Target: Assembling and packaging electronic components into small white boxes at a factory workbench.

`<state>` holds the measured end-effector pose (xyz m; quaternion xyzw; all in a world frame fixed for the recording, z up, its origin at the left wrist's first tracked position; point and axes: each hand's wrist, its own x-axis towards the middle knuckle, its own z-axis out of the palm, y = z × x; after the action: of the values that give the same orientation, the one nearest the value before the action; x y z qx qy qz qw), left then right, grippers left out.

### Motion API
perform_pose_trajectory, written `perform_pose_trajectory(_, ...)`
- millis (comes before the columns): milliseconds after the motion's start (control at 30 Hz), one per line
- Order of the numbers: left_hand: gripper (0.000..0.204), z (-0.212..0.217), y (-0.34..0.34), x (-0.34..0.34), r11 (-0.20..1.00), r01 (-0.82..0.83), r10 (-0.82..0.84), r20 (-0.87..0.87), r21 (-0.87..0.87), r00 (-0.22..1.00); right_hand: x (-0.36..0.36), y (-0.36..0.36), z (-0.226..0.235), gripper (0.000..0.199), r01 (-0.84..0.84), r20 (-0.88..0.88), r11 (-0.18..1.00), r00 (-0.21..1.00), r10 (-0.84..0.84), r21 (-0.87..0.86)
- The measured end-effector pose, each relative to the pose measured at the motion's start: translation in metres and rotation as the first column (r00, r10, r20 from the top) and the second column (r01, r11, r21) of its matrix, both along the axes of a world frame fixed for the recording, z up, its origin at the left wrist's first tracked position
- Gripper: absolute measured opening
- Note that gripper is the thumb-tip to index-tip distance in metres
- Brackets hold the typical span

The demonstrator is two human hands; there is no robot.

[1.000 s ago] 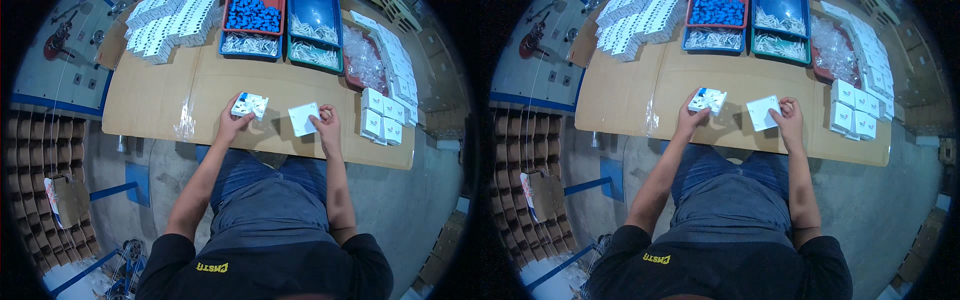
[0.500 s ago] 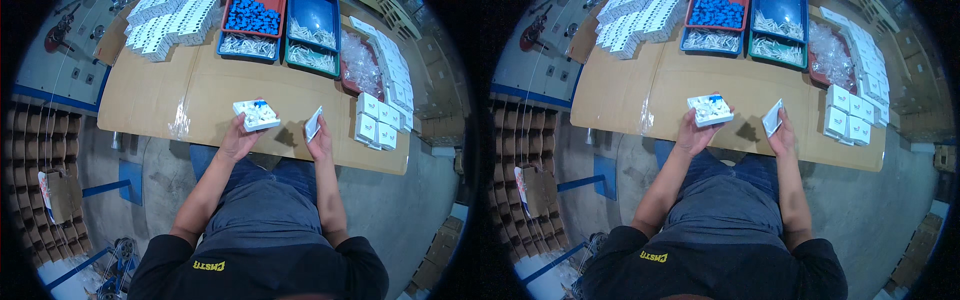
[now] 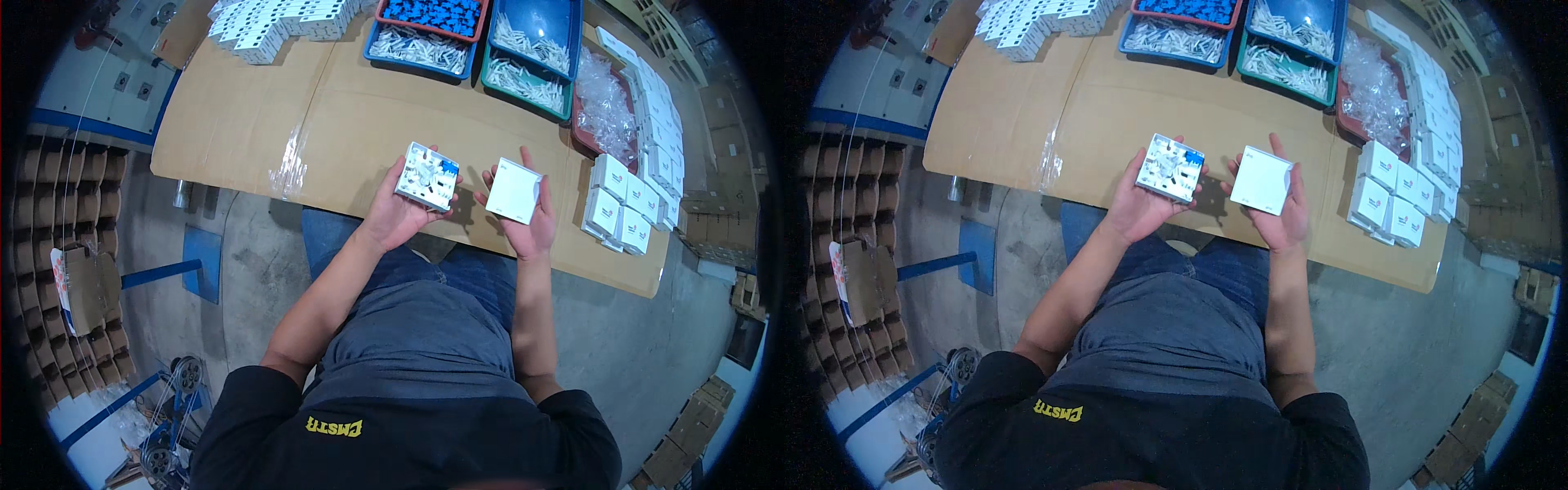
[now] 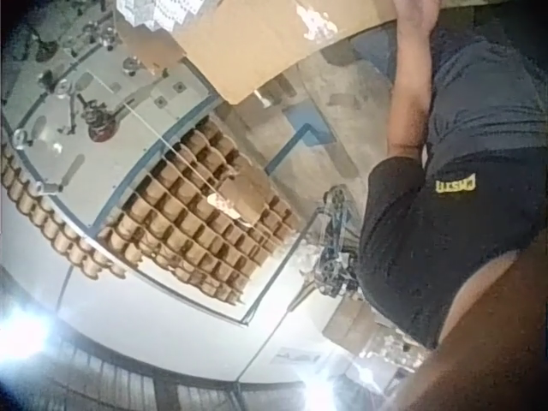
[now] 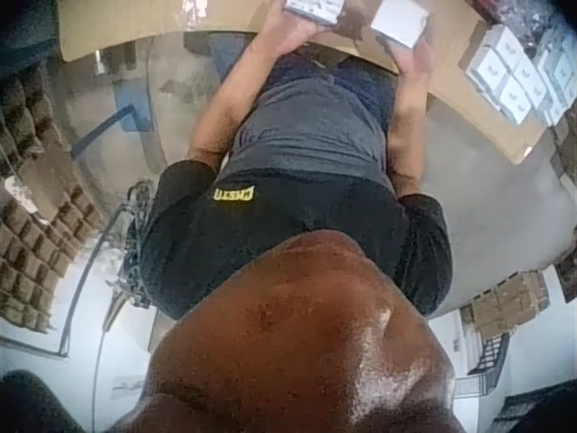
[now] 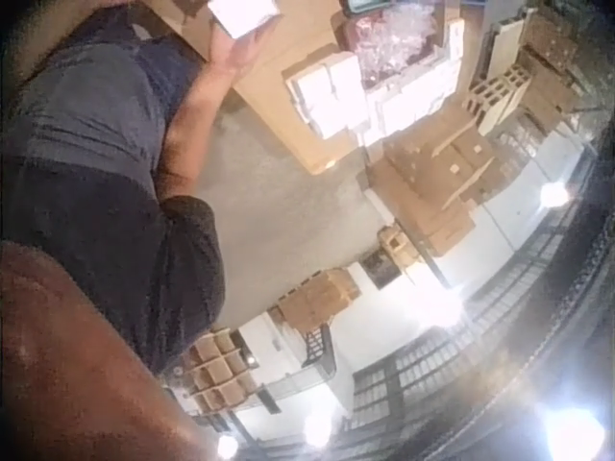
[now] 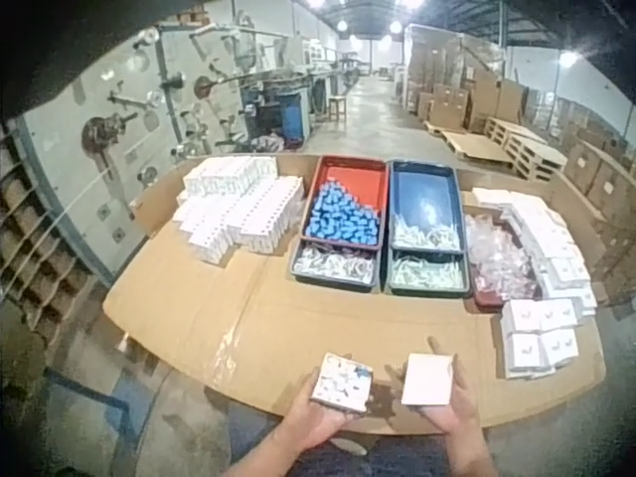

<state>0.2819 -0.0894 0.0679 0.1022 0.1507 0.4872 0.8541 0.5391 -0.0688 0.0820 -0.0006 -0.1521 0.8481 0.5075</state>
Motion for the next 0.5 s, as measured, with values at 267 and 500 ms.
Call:
perform_pose_trajectory(267, 0.069, 0.008, -0.005, 0.011, 0.999, 0.016, -0.025, -0.161, -0.052, 0.987, -0.011, 0.005, 0.028, 0.066, 0.087, 0.519, 0.994, 0.848, -0.108, 0.065)
perform_pose_trajectory(500, 0.068, 0.020, -0.011, 0.022, 0.998, 0.007, -0.024, -0.305, -0.056, 0.952, -0.044, -0.009, 0.035, 0.075, -0.239, 0.599, 0.588, -0.030, -0.800, 0.773)
